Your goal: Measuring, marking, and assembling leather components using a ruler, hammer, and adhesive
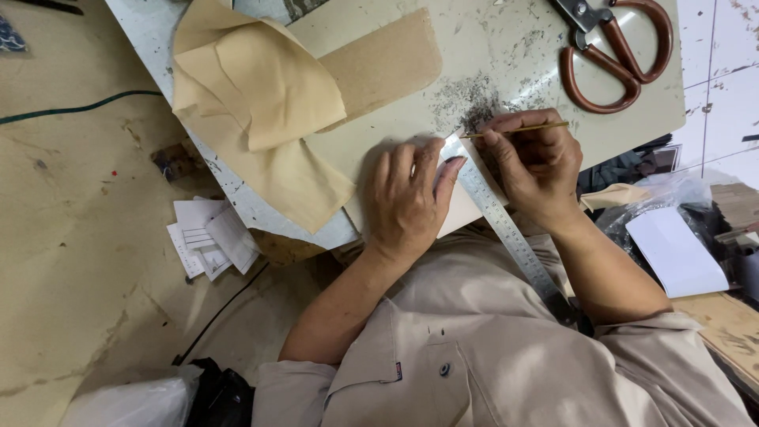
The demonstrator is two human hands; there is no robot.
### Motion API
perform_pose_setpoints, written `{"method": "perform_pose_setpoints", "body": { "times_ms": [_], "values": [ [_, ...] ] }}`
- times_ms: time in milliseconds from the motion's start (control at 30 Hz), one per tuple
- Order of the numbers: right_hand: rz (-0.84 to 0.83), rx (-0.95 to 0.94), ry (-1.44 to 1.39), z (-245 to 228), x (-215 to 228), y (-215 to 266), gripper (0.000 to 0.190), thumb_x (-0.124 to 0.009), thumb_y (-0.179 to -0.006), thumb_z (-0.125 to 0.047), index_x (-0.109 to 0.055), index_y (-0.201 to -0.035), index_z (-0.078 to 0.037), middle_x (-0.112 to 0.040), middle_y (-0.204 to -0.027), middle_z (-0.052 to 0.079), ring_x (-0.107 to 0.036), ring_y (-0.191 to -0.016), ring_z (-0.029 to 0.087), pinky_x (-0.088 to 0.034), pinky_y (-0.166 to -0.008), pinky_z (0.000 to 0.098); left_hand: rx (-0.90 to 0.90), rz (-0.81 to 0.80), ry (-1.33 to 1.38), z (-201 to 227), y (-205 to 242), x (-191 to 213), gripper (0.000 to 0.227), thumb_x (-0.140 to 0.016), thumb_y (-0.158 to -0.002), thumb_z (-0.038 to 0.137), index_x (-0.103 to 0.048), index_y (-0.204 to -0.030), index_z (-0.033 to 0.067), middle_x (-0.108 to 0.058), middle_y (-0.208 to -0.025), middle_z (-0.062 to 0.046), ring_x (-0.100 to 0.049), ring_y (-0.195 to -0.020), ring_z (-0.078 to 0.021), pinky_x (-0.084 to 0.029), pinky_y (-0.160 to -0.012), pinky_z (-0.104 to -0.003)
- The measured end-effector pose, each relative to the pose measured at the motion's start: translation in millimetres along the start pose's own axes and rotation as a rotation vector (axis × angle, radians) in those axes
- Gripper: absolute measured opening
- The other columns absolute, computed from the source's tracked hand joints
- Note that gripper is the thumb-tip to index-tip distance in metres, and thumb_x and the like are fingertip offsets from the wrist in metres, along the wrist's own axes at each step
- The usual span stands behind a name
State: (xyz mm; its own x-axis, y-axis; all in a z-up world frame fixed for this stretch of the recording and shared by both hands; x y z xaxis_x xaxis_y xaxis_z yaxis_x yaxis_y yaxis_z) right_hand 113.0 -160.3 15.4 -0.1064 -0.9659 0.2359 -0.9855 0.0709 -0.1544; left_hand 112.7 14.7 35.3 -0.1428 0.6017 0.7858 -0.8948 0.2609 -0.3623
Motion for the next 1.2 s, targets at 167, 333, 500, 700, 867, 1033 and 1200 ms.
{"method": "perform_pose_setpoints", "body": {
  "times_ms": [167, 333, 500, 700, 867, 1033, 1200],
  "values": [
    [-0.001, 0.026, 0.005, -3, -1, -2, 0.016, -0.074, -0.097, 0.016, -0.060, -0.102, 0.016, -0.069, -0.094, 0.029, -0.071, -0.092, 0.033, -0.055, -0.082, 0.0428, 0.006, 0.002, 0.021, 0, 0, 0, 0.035, -0.068, -0.101, 0.035, -0.067, -0.116, 0.0037, -0.053, -0.087, -0.008, -0.054, -0.070, -0.0254, -0.046, -0.064, -0.037],
    [-0.009, 0.040, -0.007, -3, 0, -3, 0.015, -0.073, -0.098, 0.017, -0.060, -0.102, 0.015, -0.069, -0.094, 0.029, -0.071, -0.093, 0.033, -0.055, -0.082, 0.0431, 0.003, -0.011, -0.008, 1, -1, 1, 0.035, -0.068, -0.101, 0.037, -0.068, -0.115, 0.0050, -0.053, -0.087, -0.007, -0.053, -0.069, -0.0243, -0.045, -0.064, -0.037],
    [-0.005, 0.059, -0.004, -8, -2, -3, 0.014, -0.072, -0.097, 0.019, -0.060, -0.102, 0.014, -0.069, -0.094, 0.030, -0.072, -0.090, 0.036, -0.056, -0.079, 0.0440, -0.002, -0.009, -0.008, 0, -1, 0, 0.035, -0.069, -0.100, 0.037, -0.068, -0.115, 0.0050, -0.054, -0.087, -0.008, -0.054, -0.069, -0.0239, -0.045, -0.064, -0.036],
    [-0.004, 0.072, 0.010, -11, -3, -3, 0.013, -0.071, -0.098, 0.018, -0.059, -0.101, 0.013, -0.069, -0.093, 0.030, -0.071, -0.085, 0.033, -0.055, -0.074, 0.0422, 0.012, 0.001, 0.001, -1, 1, -2, 0.035, -0.069, -0.100, 0.037, -0.068, -0.115, 0.0050, -0.056, -0.089, -0.008, -0.054, -0.069, -0.0238, -0.045, -0.064, -0.036],
    [-0.011, 0.059, -0.027, -5, -3, -2, 0.014, -0.072, -0.097, 0.017, -0.059, -0.100, 0.012, -0.068, -0.092, 0.027, -0.071, -0.083, 0.030, -0.055, -0.073, 0.0410, 0.011, -0.007, -0.005, 0, 0, -2, 0.035, -0.069, -0.100, 0.037, -0.068, -0.115, 0.0054, -0.055, -0.089, -0.008, -0.053, -0.069, -0.0243, -0.045, -0.063, -0.037],
    [-0.017, 0.124, -0.012, -3, -2, -2, 0.013, -0.071, -0.096, 0.019, -0.061, -0.100, 0.013, -0.068, -0.091, 0.028, -0.073, -0.087, 0.036, -0.055, -0.074, 0.0425, 0.007, -0.001, -0.009, -1, 1, -3, 0.035, -0.068, -0.100, 0.037, -0.068, -0.114, 0.0047, -0.054, -0.087, -0.007, -0.053, -0.068, -0.0242, -0.046, -0.064, -0.036],
    [-0.004, 0.127, -0.012, -4, 0, -2, 0.014, -0.072, -0.095, 0.019, -0.061, -0.101, 0.013, -0.068, -0.092, 0.029, -0.073, -0.089, 0.038, -0.055, -0.074, 0.0424, 0.000, -0.002, -0.020, 1, -1, 0, 0.035, -0.069, -0.100, 0.037, -0.068, -0.115, 0.0047, -0.055, -0.088, -0.008, -0.054, -0.069, -0.0244, -0.046, -0.065, -0.037]
  ]
}}
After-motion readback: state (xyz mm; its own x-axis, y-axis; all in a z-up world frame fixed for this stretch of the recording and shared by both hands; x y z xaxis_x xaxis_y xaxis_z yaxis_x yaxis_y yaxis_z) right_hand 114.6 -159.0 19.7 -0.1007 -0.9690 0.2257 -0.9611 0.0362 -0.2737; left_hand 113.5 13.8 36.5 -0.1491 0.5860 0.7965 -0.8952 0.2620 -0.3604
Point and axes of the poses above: each hand's wrist, its own y-axis away from the middle knuckle, its own x-axis out of the back of the hand, z = x × y, the point moved 6 cm from there along -y, towards the middle knuckle
